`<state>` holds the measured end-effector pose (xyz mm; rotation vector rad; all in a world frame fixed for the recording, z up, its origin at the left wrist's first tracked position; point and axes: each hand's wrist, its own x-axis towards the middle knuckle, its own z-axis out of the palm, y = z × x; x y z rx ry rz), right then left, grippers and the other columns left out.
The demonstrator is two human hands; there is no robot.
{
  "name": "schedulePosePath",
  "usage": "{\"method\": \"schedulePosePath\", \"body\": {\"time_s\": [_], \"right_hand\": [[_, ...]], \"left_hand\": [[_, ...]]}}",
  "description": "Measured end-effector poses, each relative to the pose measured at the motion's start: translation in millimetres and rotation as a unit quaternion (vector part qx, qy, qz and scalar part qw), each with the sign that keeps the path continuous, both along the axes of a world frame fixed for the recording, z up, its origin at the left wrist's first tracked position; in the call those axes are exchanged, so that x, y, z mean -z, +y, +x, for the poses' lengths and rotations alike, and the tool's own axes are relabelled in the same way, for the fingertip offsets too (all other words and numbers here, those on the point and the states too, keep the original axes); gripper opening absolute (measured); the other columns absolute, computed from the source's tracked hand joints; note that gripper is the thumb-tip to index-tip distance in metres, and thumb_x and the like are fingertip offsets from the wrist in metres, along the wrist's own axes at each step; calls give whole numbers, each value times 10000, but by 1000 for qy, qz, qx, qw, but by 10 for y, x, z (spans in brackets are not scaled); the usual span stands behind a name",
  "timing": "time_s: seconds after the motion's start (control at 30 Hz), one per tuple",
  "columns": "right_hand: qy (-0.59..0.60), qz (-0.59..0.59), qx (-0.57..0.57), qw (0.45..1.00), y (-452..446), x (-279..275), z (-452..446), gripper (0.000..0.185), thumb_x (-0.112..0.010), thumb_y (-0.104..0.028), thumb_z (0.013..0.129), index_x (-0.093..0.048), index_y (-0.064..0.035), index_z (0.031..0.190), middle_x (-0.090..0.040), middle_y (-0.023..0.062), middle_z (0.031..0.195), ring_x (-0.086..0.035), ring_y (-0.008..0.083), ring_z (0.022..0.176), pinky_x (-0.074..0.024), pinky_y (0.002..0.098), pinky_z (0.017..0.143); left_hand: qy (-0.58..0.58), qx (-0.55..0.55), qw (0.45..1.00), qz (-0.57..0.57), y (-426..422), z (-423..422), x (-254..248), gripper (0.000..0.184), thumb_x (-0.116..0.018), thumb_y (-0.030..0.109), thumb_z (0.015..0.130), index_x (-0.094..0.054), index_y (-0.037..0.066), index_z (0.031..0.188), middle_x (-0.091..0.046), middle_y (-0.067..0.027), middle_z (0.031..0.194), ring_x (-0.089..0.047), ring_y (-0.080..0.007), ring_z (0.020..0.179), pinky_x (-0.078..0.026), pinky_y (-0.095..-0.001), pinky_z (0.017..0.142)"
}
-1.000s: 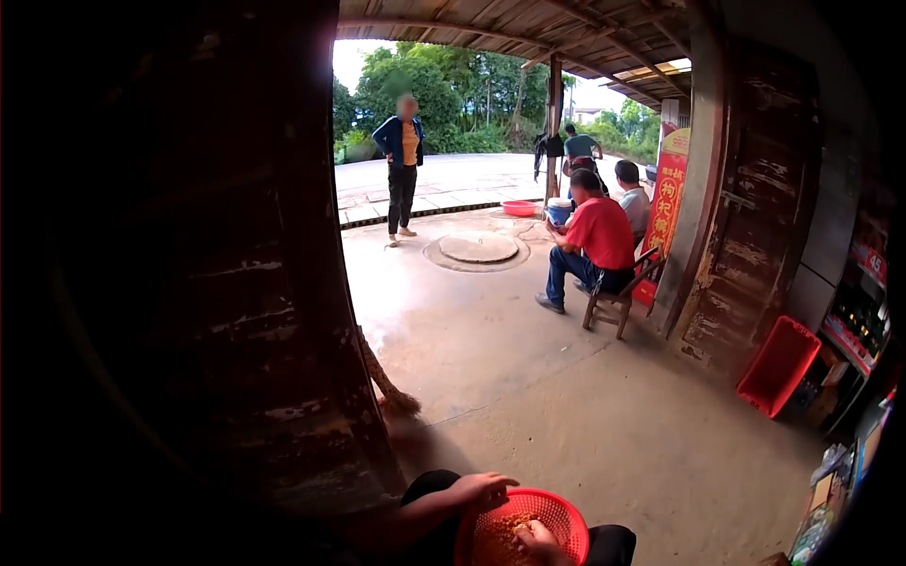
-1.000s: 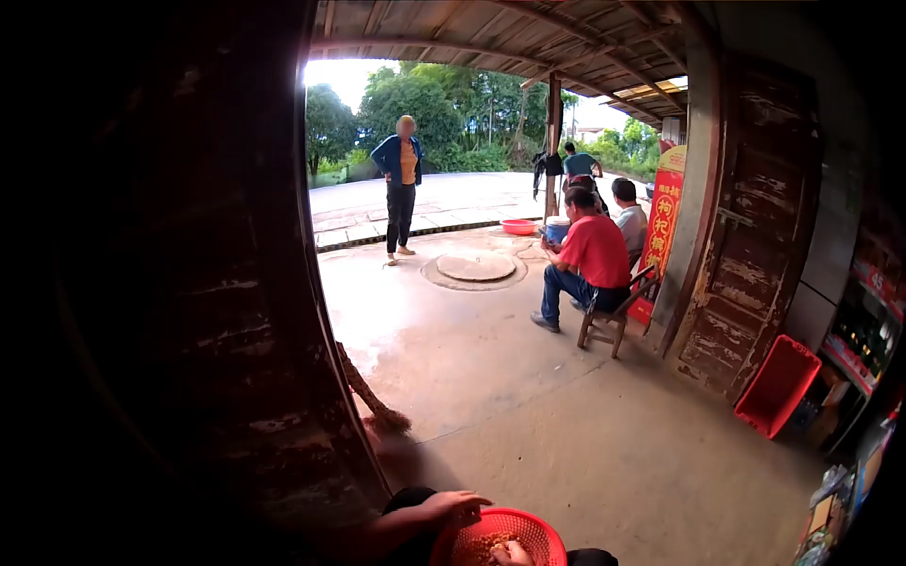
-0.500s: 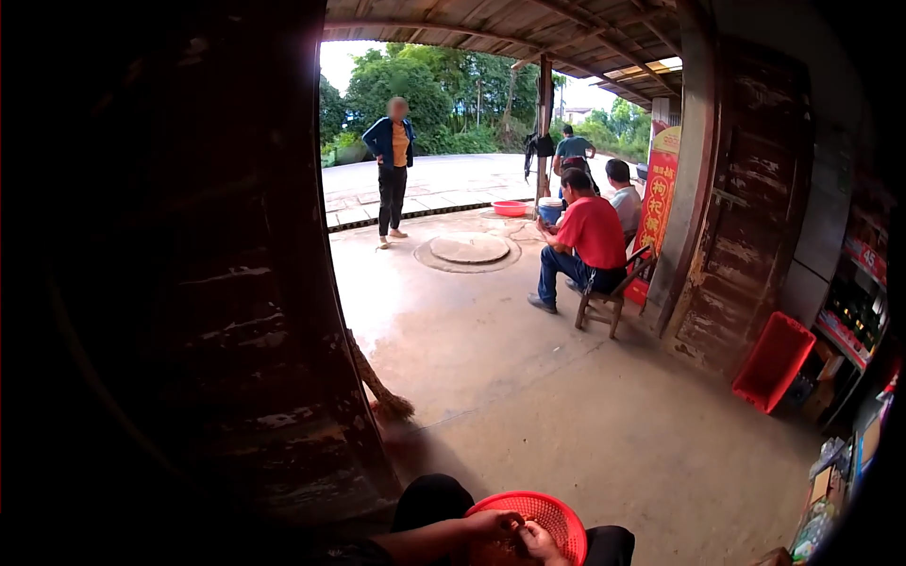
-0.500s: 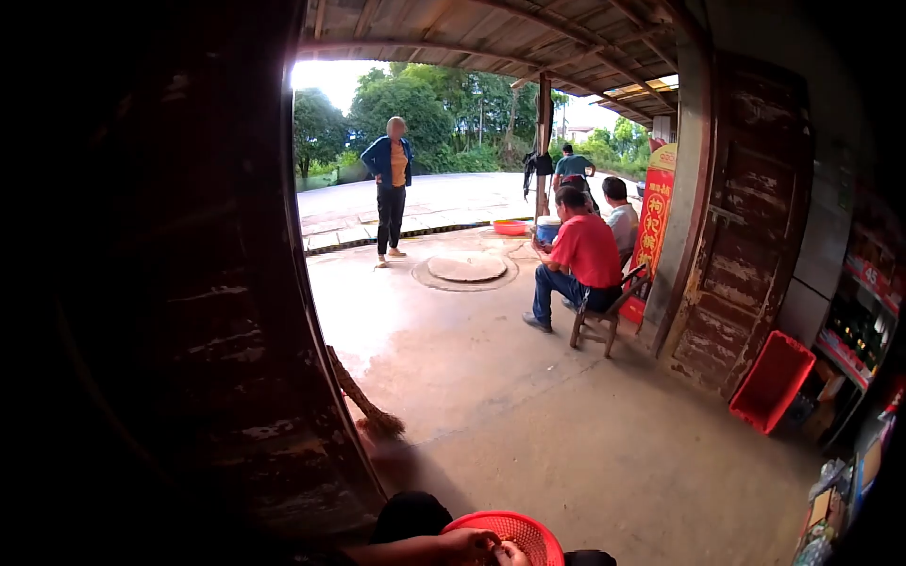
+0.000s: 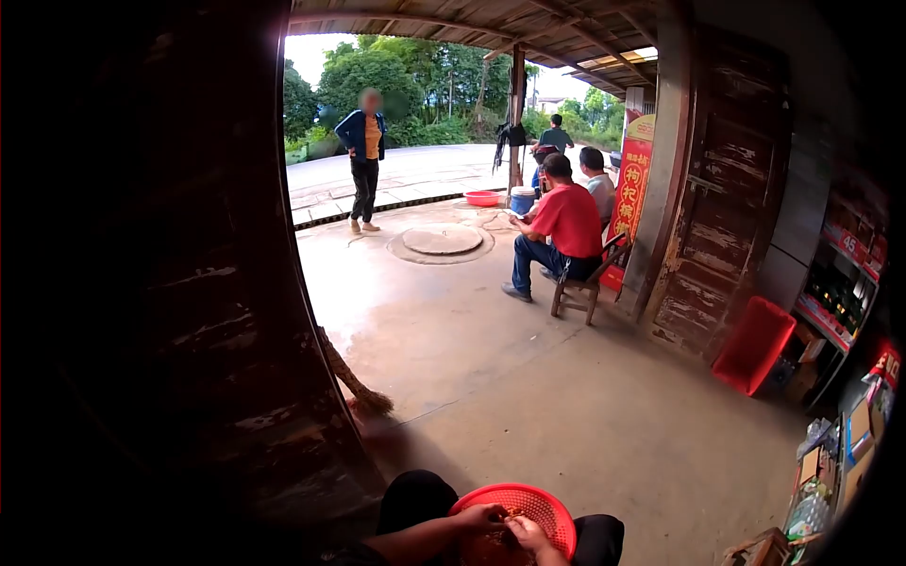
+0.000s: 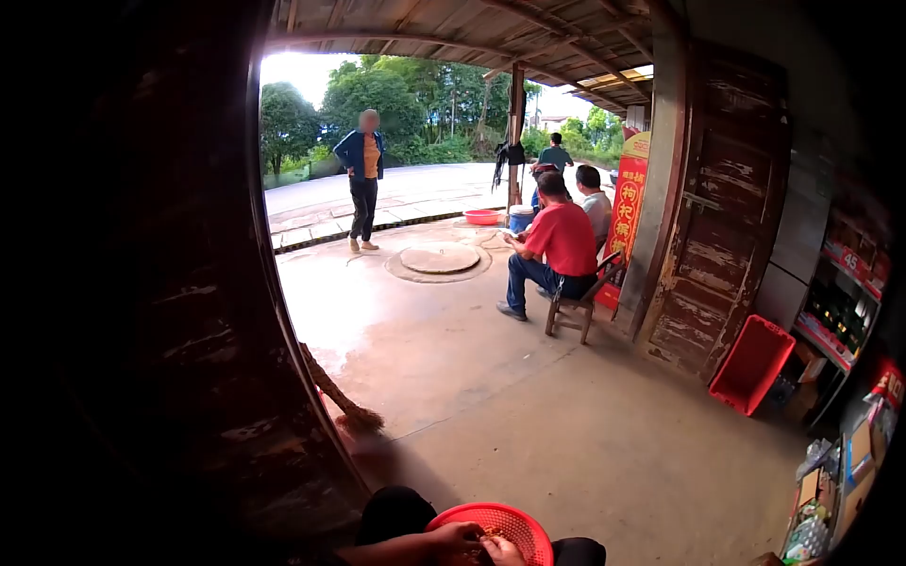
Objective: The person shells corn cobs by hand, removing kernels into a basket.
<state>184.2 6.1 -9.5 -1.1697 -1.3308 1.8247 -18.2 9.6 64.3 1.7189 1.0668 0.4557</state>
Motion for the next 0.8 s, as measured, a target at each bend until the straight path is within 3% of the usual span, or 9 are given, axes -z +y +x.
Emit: {"method": "schedulePosePath", "body": {"time_s": [0.07, 0.17, 0.3, 0.4, 0.5, 0.57, 0.6, 0.77, 0.8], "right_hand": [[23, 54, -11, 998, 18, 144, 10, 351, -542, -294, 940, -571, -7, 1138, -606, 44, 1040, -559, 125, 958, -444, 258, 860], [18, 22, -10, 1000, -48, -118, -23, 374, -530, -303, 945, -560, -5, 1169, -606, 41, 1052, -551, 125, 976, -435, 257, 874], [28, 53, -14, 998, -21, -3, -9, 394, -518, -308, 949, -547, -1, 1193, -603, 48, 1076, -551, 131, 990, -434, 258, 881], [-29, 56, -10, 998, -56, -30, 3, 398, -487, -307, 961, -539, 5, 1203, -600, 63, 1101, -553, 142, 1008, -434, 266, 892], [50, 45, -16, 998, -38, 26, -26, 396, -418, -282, 981, -522, 19, 1216, -598, 81, 1124, -557, 159, 1025, -435, 274, 905], [37, 101, -29, 994, 35, 234, 5, 398, -415, -278, 982, -523, 28, 1212, -593, 93, 1136, -555, 158, 1032, -434, 271, 906], [106, 15, -2, 994, 5, 148, -17, 404, -454, -306, 972, -557, 36, 1159, -616, 82, 1073, -568, 146, 977, -444, 262, 878], [18, 66, -14, 998, -24, 31, 5, 408, -475, -322, 965, -570, 37, 1134, -624, 70, 1035, -571, 139, 946, -448, 260, 863], [5, 81, -13, 997, 0, 28, 12, 409, -479, -325, 963, -573, 38, 1129, -626, 67, 1027, -572, 138, 940, -449, 259, 859]], "left_hand": [[-3, 3, 1000, 20, -14, 20, 14, 398, -673, 237, 827, -551, 37, 1148, -641, -154, 1016, -627, -248, 925, -493, -334, 794], [-14, 25, 997, 73, -29, 23, 20, 380, -655, 217, 836, -544, 39, 1152, -642, -151, 1010, -628, -255, 918, -495, -345, 787], [-8, 19, 995, 96, -25, 39, 101, 367, -635, 201, 849, -536, 46, 1166, -640, -151, 1015, -630, -256, 911, -498, -345, 790], [-5, 12, 999, 37, -108, 41, -80, 377, -624, 195, 860, -525, 45, 1191, -637, -153, 1028, -632, -257, 906, -500, -344, 795], [-12, 22, 999, 34, -123, 33, -198, 376, -605, 189, 883, -511, 40, 1214, -641, -144, 1025, -632, -241, 907, -499, -334, 800], [-29, -13, 999, -23, -160, 71, -269, 359, -584, 187, 906, -508, 32, 1221, -637, -127, 1036, -621, -228, 926, -492, -327, 815], [-53, -19, 996, -73, -199, 77, -460, 333, -568, 180, 920, -515, 34, 1214, -626, -116, 1061, -602, -221, 959, -481, -318, 840], [-101, 3, 993, -62, -162, 48, -416, 339, -579, 189, 912, -521, 35, 1208, -613, -129, 1089, -590, -229, 989, -475, -321, 861], [-45, -5, 999, -23, -163, 49, -427, 347, -584, 200, 907, -521, 34, 1205, -615, -131, 1083, -594, -232, 979, -474, -320, 862]]}}
